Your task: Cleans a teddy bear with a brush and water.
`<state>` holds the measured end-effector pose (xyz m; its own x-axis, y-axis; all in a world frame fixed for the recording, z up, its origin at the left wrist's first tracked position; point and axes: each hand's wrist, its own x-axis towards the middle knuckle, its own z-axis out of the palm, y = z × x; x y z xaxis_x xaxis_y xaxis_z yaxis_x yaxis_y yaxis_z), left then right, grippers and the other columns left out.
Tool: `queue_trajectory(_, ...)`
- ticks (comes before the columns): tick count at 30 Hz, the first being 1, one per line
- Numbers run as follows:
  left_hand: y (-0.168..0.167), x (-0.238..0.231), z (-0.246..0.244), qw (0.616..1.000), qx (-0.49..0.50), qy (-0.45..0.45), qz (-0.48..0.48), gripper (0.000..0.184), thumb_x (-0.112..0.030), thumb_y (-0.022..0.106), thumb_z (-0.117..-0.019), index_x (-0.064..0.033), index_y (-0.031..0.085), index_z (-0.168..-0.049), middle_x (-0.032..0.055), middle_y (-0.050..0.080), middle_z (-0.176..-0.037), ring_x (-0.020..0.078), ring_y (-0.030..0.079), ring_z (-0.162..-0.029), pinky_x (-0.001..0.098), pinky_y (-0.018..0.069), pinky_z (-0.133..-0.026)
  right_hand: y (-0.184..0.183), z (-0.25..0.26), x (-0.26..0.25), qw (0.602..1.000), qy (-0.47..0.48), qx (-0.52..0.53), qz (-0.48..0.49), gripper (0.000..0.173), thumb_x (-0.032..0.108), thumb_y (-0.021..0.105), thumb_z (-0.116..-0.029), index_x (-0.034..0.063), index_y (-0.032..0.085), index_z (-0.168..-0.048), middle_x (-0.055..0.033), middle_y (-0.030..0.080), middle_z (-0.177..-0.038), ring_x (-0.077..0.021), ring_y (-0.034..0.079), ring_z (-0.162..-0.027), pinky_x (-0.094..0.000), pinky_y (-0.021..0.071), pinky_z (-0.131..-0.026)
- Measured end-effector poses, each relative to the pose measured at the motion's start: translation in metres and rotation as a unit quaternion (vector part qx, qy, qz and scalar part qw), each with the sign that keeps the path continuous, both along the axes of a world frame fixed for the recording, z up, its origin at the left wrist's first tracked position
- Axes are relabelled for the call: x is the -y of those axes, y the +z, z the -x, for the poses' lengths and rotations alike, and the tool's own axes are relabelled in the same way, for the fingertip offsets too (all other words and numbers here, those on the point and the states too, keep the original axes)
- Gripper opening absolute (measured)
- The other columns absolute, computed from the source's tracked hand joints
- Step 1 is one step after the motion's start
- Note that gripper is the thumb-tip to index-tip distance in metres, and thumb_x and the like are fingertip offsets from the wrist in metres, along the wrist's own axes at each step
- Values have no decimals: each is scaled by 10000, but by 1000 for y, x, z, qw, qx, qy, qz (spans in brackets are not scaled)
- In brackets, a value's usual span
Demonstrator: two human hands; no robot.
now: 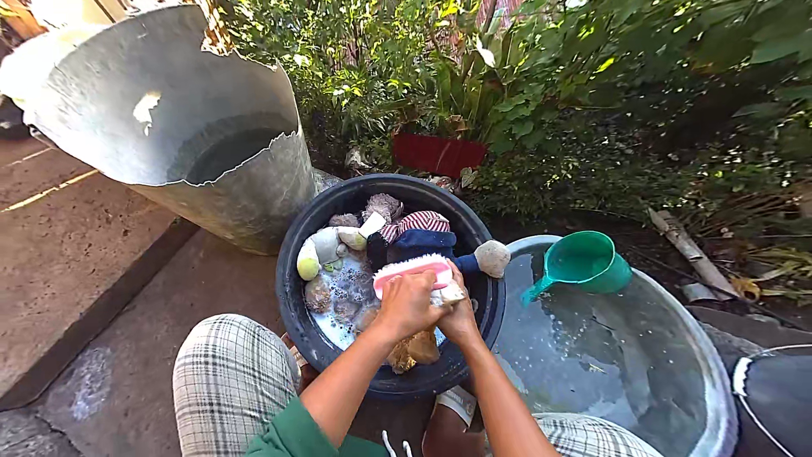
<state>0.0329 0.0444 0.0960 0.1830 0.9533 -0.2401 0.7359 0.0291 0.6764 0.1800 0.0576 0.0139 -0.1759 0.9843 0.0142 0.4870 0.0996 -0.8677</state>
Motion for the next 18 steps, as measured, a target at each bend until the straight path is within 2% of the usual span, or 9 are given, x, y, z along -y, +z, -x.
queue_trajectory(2,4,-4,12,998,59,9,18,545,-441,770,-901,-20,664,-1231,182,722,-1072,353,688,-1055,617,512,-946,-13,3,5,995,-53,-88,-3,668,90,762,-797,-110,492,-1375,-174,669,-1219,-132,647,-1128,-298,507,-1022)
queue_trajectory(5,-13,-17,52,986,112,120,27,502,-429,741,-940,-14,666,-1211,210,714,-1032,375,697,-994,638,532,-904,-17,7,8,979,-78,-186,18,551,45,775,-772,-94,555,-1258,-103,675,-1133,-57,653,-1023,-241,552,-928)
queue_trajectory(8,-82,-25,92,951,120,280,54,421,-374,744,-944,2,717,-1132,238,716,-1057,400,690,-1028,637,516,-942,-17,16,10,968,-73,-240,26,588,21,804,-727,-69,506,-1226,-41,640,-1087,-22,631,-1000,-197,548,-902)
queue_trajectory(10,-133,-23,102,925,107,342,124,438,-346,742,-948,24,699,-1178,258,697,-1147,408,661,-1123,615,486,-1006,-21,24,11,959,-86,-266,41,611,74,817,-717,-51,486,-1215,-16,629,-1060,-18,624,-983,-200,547,-890)
queue_trajectory(11,-155,-19,100,916,98,355,158,446,-328,738,-948,28,682,-1211,258,684,-1189,403,649,-1157,606,481,-1020,-23,26,11,955,-100,-275,52,571,126,787,-750,-48,490,-1205,-8,627,-1041,-20,625,-969,-212,547,-882)
queue_trajectory(14,-205,-3,85,917,40,328,224,470,-294,701,-963,23,634,-1305,256,656,-1284,407,620,-1237,608,474,-1049,-27,29,6,931,-168,-308,102,253,242,566,-967,21,558,-1090,1,641,-902,-70,648,-855,-292,575,-814)
queue_trajectory(16,-219,8,78,921,-7,301,246,457,-315,633,-1007,-5,620,-1342,248,646,-1321,407,608,-1266,614,472,-1050,-20,28,4,909,-198,-333,154,314,289,368,-1091,40,553,-1140,-27,641,-911,-109,659,-848,-334,585,-798)
queue_trajectory(18,-223,11,75,921,-27,289,259,434,-312,571,-1040,-28,615,-1364,231,636,-1355,396,598,-1288,607,462,-1060,-10,27,6,886,-205,-369,192,373,292,253,-1114,86,563,-1090,-1,657,-848,-93,668,-797,-316,587,-749)
